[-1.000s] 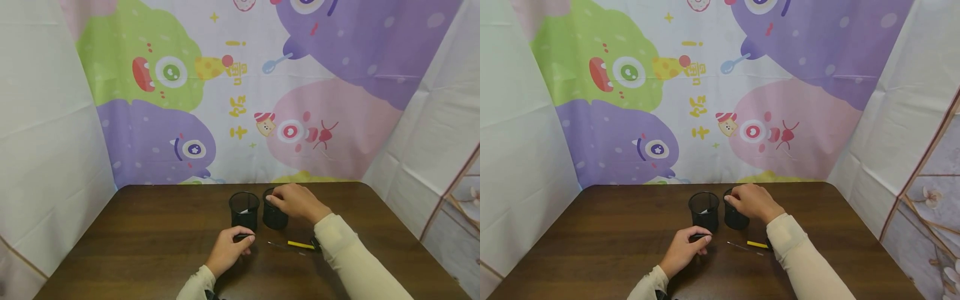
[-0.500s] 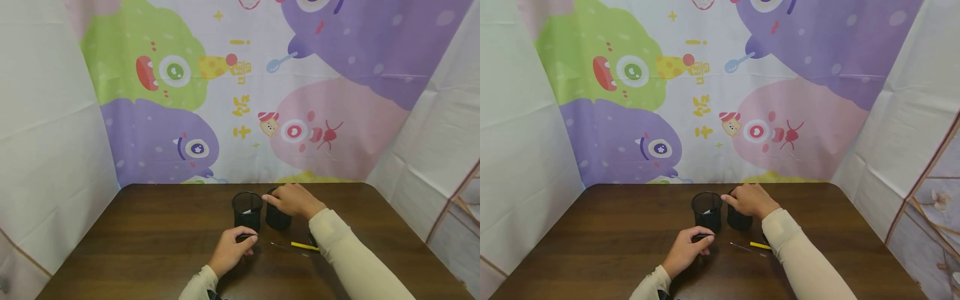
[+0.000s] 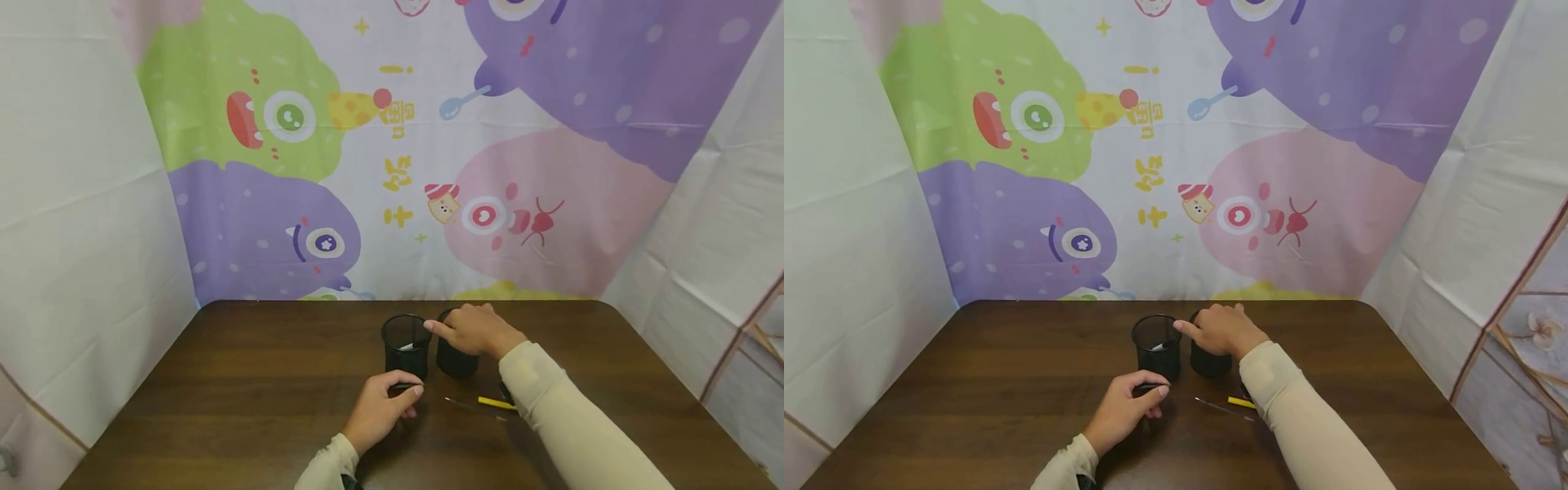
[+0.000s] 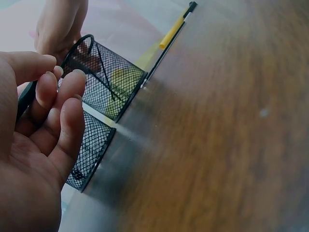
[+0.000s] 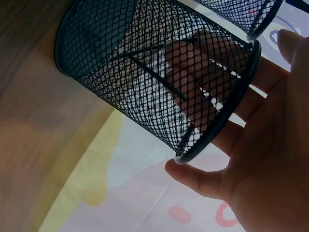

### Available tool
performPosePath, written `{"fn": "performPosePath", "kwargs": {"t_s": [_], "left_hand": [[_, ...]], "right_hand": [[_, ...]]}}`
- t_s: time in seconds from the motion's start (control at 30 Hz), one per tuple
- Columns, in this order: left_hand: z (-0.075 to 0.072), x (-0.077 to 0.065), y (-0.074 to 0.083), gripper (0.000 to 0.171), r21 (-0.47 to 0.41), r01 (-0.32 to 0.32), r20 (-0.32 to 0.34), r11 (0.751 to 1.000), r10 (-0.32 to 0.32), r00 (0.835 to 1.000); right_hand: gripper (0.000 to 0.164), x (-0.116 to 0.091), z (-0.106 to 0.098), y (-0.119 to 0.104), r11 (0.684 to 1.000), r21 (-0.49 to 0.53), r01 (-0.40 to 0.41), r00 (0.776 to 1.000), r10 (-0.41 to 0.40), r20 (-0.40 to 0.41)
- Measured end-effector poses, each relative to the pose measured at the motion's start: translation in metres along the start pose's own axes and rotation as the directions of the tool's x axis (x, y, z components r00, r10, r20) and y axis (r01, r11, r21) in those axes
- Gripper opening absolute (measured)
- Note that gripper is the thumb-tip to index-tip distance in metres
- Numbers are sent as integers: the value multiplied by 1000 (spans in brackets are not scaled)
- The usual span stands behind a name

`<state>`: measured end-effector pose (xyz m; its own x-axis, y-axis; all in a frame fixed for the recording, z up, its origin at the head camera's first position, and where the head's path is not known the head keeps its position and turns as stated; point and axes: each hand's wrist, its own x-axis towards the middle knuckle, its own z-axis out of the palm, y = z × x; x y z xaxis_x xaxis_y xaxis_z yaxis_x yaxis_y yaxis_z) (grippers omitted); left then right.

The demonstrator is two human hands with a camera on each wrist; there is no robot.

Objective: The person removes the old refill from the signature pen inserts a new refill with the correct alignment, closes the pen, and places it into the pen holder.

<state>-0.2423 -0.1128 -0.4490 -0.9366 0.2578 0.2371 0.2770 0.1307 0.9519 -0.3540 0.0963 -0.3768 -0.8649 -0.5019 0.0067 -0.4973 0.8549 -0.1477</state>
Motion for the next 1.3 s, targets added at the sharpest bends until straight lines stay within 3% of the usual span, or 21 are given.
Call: {"fn": "performPosePath", "kwargs": {"t_s": [0.27,0.57,1.3], "left_hand": [[1,2,-3,15,5,-10,7,1000,10,1000],[1,2,-4,17,16,-17,7,1000,17,1000],[1,0,-3,18,11,-5,-2,1000,5,1000]], "right_hand": [[63,3,3,3,1000,-26,-15,1000,16,19],[65,2,7,5,999,29,-46,998,45,44],[51,-3,4,13,999,54,7,998,-3,-60]]}}
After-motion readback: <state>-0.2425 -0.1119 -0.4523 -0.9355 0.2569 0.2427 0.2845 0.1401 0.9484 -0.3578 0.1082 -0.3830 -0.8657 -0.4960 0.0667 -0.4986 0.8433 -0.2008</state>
